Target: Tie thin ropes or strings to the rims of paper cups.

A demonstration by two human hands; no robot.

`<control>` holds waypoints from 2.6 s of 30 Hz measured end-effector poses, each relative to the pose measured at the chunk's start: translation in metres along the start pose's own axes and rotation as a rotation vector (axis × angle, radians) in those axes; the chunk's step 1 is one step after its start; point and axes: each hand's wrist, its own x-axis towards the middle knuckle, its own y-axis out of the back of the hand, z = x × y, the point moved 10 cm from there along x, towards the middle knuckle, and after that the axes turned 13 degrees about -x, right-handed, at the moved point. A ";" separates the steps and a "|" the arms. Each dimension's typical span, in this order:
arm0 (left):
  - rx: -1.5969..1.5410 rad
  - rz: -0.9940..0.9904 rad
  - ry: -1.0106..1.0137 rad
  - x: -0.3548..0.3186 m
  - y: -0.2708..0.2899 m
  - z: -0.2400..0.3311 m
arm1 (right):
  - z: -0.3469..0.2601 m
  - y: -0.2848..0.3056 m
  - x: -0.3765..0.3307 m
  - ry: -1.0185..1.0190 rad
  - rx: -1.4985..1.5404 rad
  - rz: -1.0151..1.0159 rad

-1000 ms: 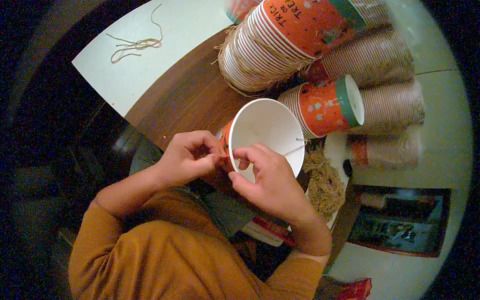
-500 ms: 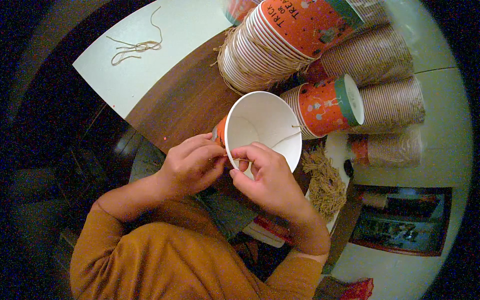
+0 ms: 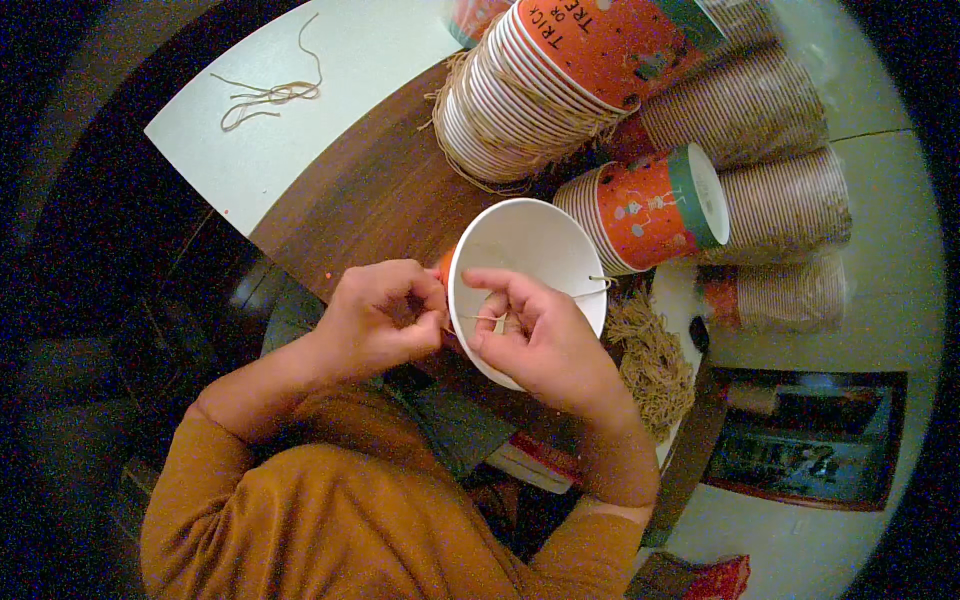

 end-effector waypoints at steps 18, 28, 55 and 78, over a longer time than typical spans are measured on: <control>-1.006 0.078 0.521 -0.038 0.000 -0.059 | -0.027 -0.001 -0.014 0.197 -0.466 0.172; -0.204 -0.079 0.452 -0.035 0.011 -0.037 | -0.051 -0.023 -0.030 0.472 -1.013 0.449; -0.849 0.262 0.866 -0.051 -0.005 -0.076 | -0.047 -0.012 -0.035 0.449 -0.959 0.506; -0.859 -0.189 0.826 -0.017 -0.047 -0.013 | -0.089 0.010 0.009 0.598 -0.510 -0.064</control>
